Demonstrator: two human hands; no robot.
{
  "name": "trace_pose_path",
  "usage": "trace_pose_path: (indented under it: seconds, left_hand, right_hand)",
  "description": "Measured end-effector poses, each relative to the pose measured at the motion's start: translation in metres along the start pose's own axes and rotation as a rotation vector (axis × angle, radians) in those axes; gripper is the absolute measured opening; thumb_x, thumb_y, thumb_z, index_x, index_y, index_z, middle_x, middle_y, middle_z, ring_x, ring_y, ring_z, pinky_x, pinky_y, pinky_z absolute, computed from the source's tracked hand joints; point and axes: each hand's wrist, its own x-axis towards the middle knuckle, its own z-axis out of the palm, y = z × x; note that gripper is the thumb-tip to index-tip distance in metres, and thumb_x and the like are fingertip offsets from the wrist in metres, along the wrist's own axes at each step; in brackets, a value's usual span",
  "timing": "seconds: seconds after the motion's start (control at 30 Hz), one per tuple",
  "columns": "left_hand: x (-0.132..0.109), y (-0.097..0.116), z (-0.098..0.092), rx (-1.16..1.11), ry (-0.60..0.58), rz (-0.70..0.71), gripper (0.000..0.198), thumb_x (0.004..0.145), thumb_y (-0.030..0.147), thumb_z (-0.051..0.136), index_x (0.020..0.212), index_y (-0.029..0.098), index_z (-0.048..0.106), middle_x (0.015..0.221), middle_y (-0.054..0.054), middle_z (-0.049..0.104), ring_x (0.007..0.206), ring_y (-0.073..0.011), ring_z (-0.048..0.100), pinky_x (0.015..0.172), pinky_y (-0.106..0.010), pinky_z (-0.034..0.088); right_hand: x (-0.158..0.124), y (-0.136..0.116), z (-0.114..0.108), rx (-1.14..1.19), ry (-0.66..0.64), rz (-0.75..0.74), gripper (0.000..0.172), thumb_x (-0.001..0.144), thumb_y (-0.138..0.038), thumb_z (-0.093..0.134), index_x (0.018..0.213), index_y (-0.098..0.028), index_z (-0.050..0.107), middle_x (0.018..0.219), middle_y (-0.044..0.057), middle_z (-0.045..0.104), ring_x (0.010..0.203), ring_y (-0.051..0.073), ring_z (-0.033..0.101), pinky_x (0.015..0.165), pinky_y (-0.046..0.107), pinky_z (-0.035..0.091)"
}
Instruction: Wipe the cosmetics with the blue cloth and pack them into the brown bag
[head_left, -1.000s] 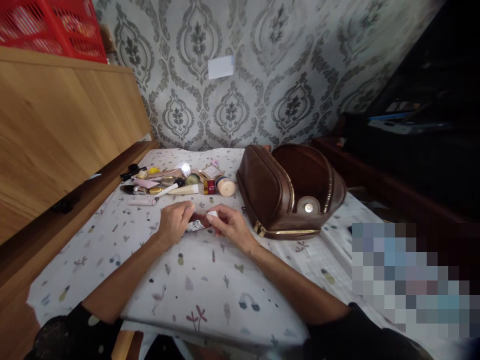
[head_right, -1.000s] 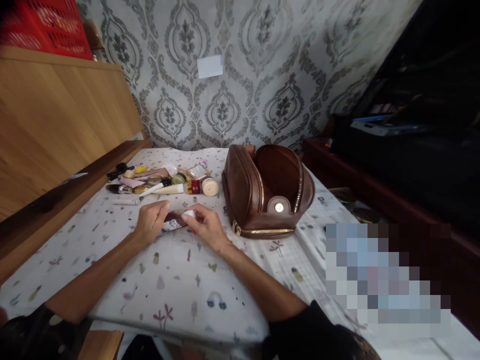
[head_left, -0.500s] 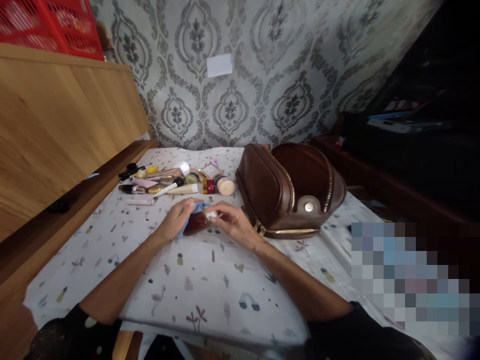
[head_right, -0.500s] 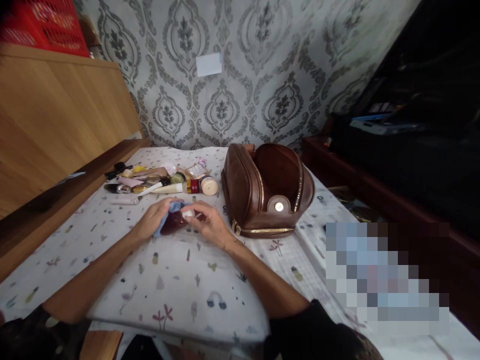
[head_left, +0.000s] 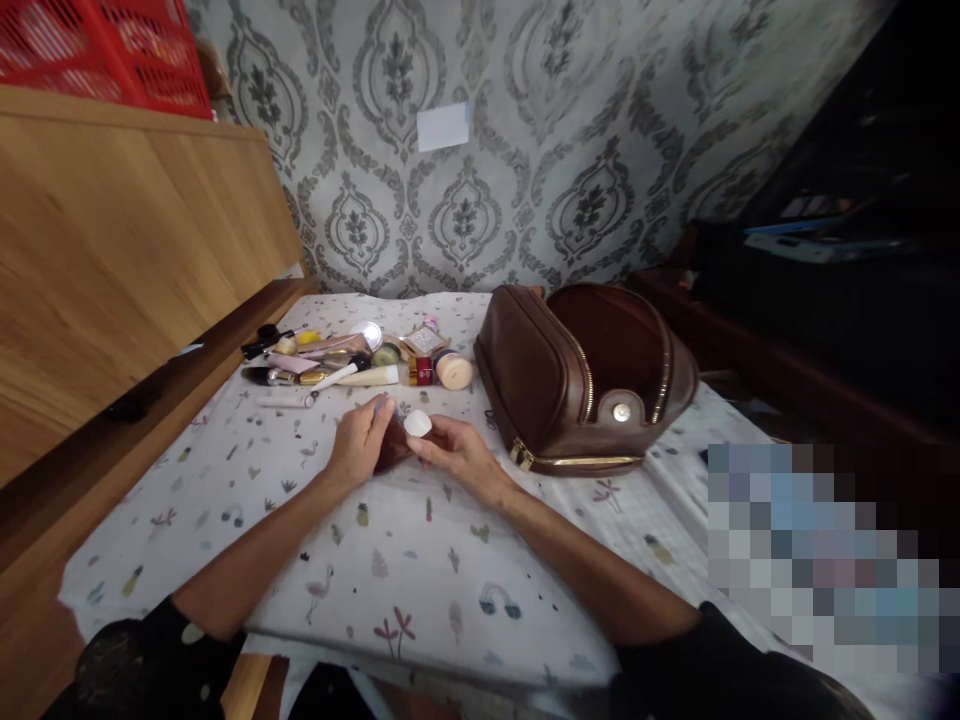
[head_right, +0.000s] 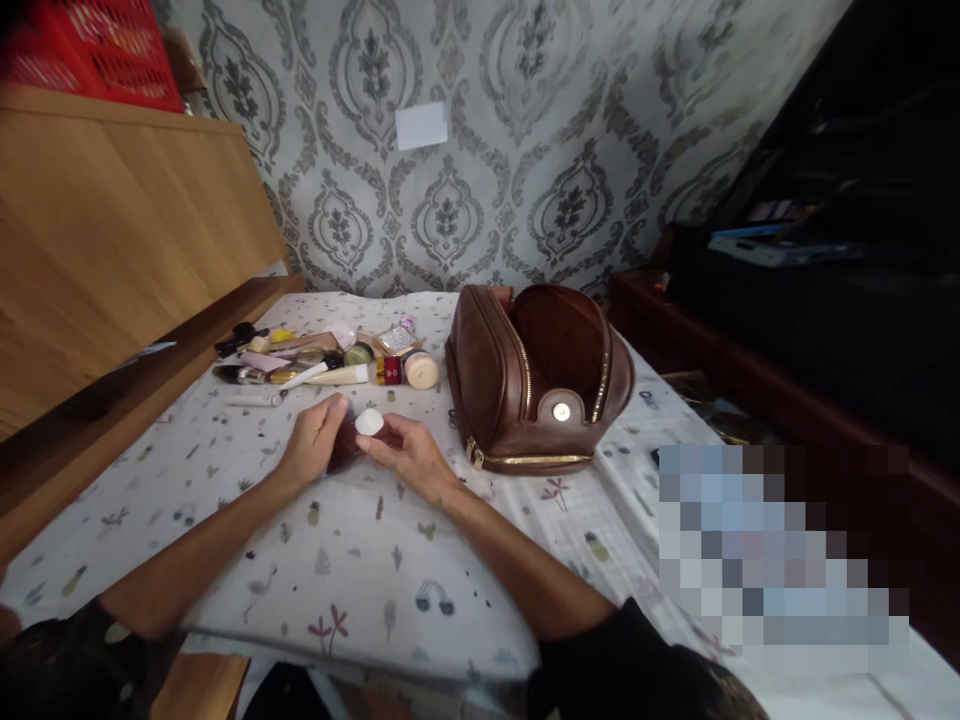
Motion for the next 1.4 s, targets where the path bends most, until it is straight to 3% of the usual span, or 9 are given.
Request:
trace_pose_path:
  seconds: [0.23, 0.43, 0.67, 0.77, 0.9, 1.0, 1.1, 1.23, 1.4]
  left_hand:
    - [0.003, -0.005, 0.009, -0.122, 0.061, -0.029, 0.047, 0.096, 0.057, 0.036, 0.064, 0.022, 0.039, 0.058, 0.004, 0.041, 0.059, -0.0134, 0.04, 0.058, -0.028, 0.034]
    - [0.004, -0.009, 0.009, -0.174, 0.067, -0.071, 0.051, 0.094, 0.062, 0.039, 0.062, 0.022, 0.038, 0.058, 0.004, 0.039, 0.058, -0.0131, 0.037, 0.056, -0.028, 0.032]
    - [0.006, -0.005, 0.006, -0.164, 0.145, -0.062, 0.053, 0.095, 0.064, 0.037, 0.062, 0.023, 0.035, 0.056, 0.004, 0.036, 0.056, -0.0139, 0.036, 0.054, -0.029, 0.031]
    - [0.004, 0.008, -0.002, -0.197, 0.116, 0.077, 0.05, 0.1, 0.057, 0.033, 0.069, 0.021, 0.049, 0.065, 0.0, 0.049, 0.064, -0.0163, 0.047, 0.062, -0.03, 0.041]
    - [-0.001, 0.03, -0.014, -0.135, -0.131, 0.435, 0.046, 0.102, 0.05, 0.035, 0.098, 0.021, 0.07, 0.102, -0.008, 0.062, 0.098, -0.0222, 0.058, 0.09, -0.036, 0.046]
    - [-0.003, 0.039, -0.016, -0.012, -0.283, 0.564, 0.032, 0.098, 0.046, 0.051, 0.105, 0.024, 0.073, 0.107, -0.009, 0.06, 0.101, -0.0232, 0.057, 0.092, -0.037, 0.047]
    - [-0.002, 0.04, -0.015, 0.043, -0.3, 0.539, 0.026, 0.096, 0.041, 0.055, 0.103, 0.023, 0.072, 0.1, -0.008, 0.062, 0.096, -0.0225, 0.058, 0.087, -0.036, 0.047]
    - [0.001, 0.037, -0.017, 0.008, -0.279, 0.488, 0.025, 0.098, 0.038, 0.052, 0.096, 0.022, 0.071, 0.094, -0.006, 0.062, 0.091, -0.0209, 0.058, 0.084, -0.033, 0.047]
    - [0.002, 0.03, -0.019, -0.126, -0.171, 0.328, 0.028, 0.1, 0.035, 0.048, 0.086, 0.019, 0.066, 0.082, -0.003, 0.063, 0.079, -0.0169, 0.059, 0.075, -0.029, 0.046]
  right_hand:
    - [-0.001, 0.001, 0.004, -0.036, -0.008, -0.044, 0.046, 0.077, -0.059, 0.074, 0.094, -0.017, 0.065, 0.082, 0.001, 0.063, 0.075, 0.015, 0.057, 0.068, 0.028, 0.049]
    - [-0.006, 0.002, 0.008, -0.061, -0.048, -0.054, 0.061, 0.078, -0.055, 0.075, 0.125, -0.02, 0.061, 0.098, 0.003, 0.066, 0.081, 0.016, 0.06, 0.072, 0.029, 0.051]
    - [-0.008, -0.006, 0.013, 0.01, -0.034, -0.027, 0.05, 0.068, -0.051, 0.084, 0.1, -0.021, 0.062, 0.081, -0.002, 0.063, 0.067, 0.014, 0.057, 0.061, 0.026, 0.049]
    - [-0.007, -0.006, 0.013, 0.036, 0.0, 0.012, 0.049, 0.063, -0.048, 0.088, 0.091, -0.022, 0.057, 0.071, -0.005, 0.059, 0.057, 0.012, 0.054, 0.054, 0.026, 0.047]
    - [-0.004, 0.0, 0.011, -0.023, 0.029, -0.039, 0.042, 0.068, -0.045, 0.083, 0.09, -0.021, 0.057, 0.068, -0.004, 0.058, 0.057, 0.013, 0.054, 0.054, 0.026, 0.045]
    - [-0.002, 0.004, 0.007, -0.082, 0.03, -0.102, 0.036, 0.068, -0.042, 0.081, 0.086, -0.02, 0.06, 0.072, -0.003, 0.06, 0.069, 0.016, 0.058, 0.062, 0.027, 0.047]
    - [-0.001, 0.003, 0.002, -0.082, -0.001, -0.114, 0.034, 0.065, -0.037, 0.083, 0.082, -0.019, 0.06, 0.079, -0.002, 0.062, 0.077, 0.017, 0.06, 0.07, 0.029, 0.05]
    - [-0.001, 0.002, 0.001, 0.07, -0.124, -0.032, 0.047, 0.062, -0.034, 0.088, 0.099, -0.018, 0.063, 0.092, 0.0, 0.067, 0.087, 0.018, 0.064, 0.082, 0.033, 0.053]
    - [-0.001, 0.009, 0.005, 0.247, -0.158, 0.066, 0.059, 0.058, -0.03, 0.092, 0.106, -0.019, 0.059, 0.095, 0.0, 0.068, 0.089, 0.016, 0.066, 0.087, 0.032, 0.053]
